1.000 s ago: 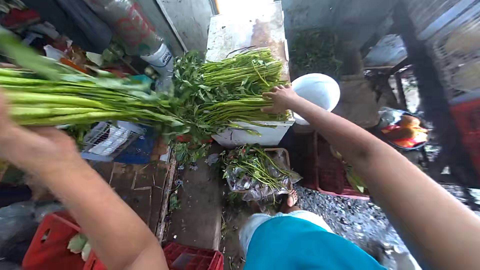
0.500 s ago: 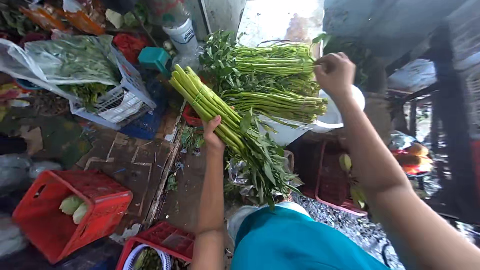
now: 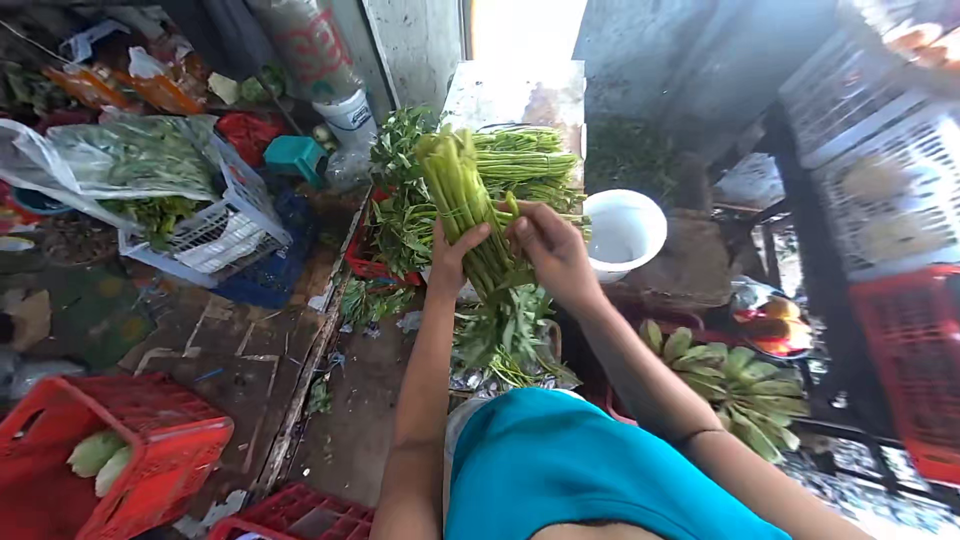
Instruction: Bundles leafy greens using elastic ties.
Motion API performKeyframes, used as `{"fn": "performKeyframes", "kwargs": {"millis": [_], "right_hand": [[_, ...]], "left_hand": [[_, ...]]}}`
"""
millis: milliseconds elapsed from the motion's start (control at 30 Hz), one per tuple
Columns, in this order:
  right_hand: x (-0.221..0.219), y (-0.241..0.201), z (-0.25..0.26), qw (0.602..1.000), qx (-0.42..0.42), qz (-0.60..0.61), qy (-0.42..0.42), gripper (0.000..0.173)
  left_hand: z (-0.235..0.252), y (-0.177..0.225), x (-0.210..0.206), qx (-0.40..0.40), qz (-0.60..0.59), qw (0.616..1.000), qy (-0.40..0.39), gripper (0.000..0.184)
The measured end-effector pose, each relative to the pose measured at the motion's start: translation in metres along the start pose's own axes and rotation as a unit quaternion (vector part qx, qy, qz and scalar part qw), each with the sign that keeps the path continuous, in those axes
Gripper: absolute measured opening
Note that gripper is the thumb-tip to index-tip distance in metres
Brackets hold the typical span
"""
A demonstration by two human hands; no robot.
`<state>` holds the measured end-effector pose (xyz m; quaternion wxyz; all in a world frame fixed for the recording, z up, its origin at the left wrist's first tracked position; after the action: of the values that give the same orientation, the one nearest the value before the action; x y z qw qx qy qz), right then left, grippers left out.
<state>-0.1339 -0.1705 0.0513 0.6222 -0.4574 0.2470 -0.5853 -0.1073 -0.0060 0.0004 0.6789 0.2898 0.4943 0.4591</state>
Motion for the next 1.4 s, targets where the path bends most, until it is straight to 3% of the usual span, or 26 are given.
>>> {"fn": "performKeyframes", "kwargs": {"millis": [100, 167, 267, 333, 433, 533, 633, 667, 833, 933, 1000, 1200, 1300, 1400], "right_hand": [[-0.015, 0.004, -0.008, 0.994, 0.033, -0.060, 0.086, 0.031], [-0.016, 0.003, -0.008, 0.984, 0.055, -0.094, 0.144, 0.019], [-0.005, 0.004, -0.008, 0.984, 0.069, -0.084, 0.140, 0.014], [0.006, 0.009, -0.008, 0.993, 0.065, -0.034, 0.088, 0.019], [0.022, 0.007, -0.012, 0.999, 0.011, 0.037, 0.031, 0.036], [0.026, -0.004, -0.019, 0.992, 0.025, 0.024, 0.124, 0.029], [0.044, -0.006, -0.032, 0.966, 0.041, 0.011, 0.255, 0.024], [0.056, -0.007, -0.039, 0.957, 0.041, 0.010, 0.286, 0.024], [0.120, -0.020, -0.094, 0.910, 0.014, -0.014, 0.414, 0.023], [0.136, -0.028, -0.125, 0.883, 0.016, -0.060, 0.464, 0.021], [0.141, -0.033, -0.145, 0.858, 0.025, -0.102, 0.503, 0.020], [0.150, -0.047, -0.188, 0.802, -0.026, -0.199, 0.562, 0.019], [0.154, -0.048, -0.192, 0.782, -0.076, -0.243, 0.569, 0.021], [0.156, -0.039, -0.190, 0.770, -0.075, -0.285, 0.566, 0.021]], "left_hand": [[-0.005, 0.005, -0.017, 0.020, -0.041, 0.999, 0.012, 0.059], [-0.005, 0.005, -0.026, 0.024, -0.034, 0.999, 0.011, 0.061], [0.000, 0.009, -0.040, -0.036, 0.031, 0.997, 0.067, 0.075], [0.003, 0.009, -0.043, -0.068, 0.055, 0.994, 0.068, 0.074], [0.008, 0.004, -0.041, -0.076, 0.037, 0.996, 0.010, 0.067], [0.002, 0.006, -0.063, -0.022, 0.060, 0.998, -0.015, 0.066], [0.008, -0.001, -0.092, 0.029, 0.110, 0.990, -0.085, 0.099], [0.012, -0.006, -0.107, 0.035, 0.115, 0.985, -0.123, 0.099], [0.012, -0.029, -0.196, 0.036, 0.091, 0.954, -0.285, 0.080], [0.008, -0.060, -0.231, 0.009, 0.008, 0.913, -0.409, 0.072], [-0.002, -0.077, -0.255, 0.036, -0.048, 0.886, -0.461, 0.072], [-0.042, -0.090, -0.305, 0.143, -0.108, 0.852, -0.491, 0.060], [-0.048, -0.095, -0.311, 0.206, -0.150, 0.827, -0.501, 0.062], [-0.048, -0.095, -0.304, 0.245, -0.154, 0.827, -0.483, 0.057]]}}
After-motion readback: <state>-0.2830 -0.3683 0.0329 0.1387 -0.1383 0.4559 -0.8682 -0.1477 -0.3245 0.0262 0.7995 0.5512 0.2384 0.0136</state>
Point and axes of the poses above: each hand's wrist, its own z-axis towards the middle knuckle, its own x-axis out of the back of the hand, y = z × x, the point moved 1 cm from there along z, towards the middle knuckle, and after that the axes turned 2 degrees about -y, right-handed, at the moved point
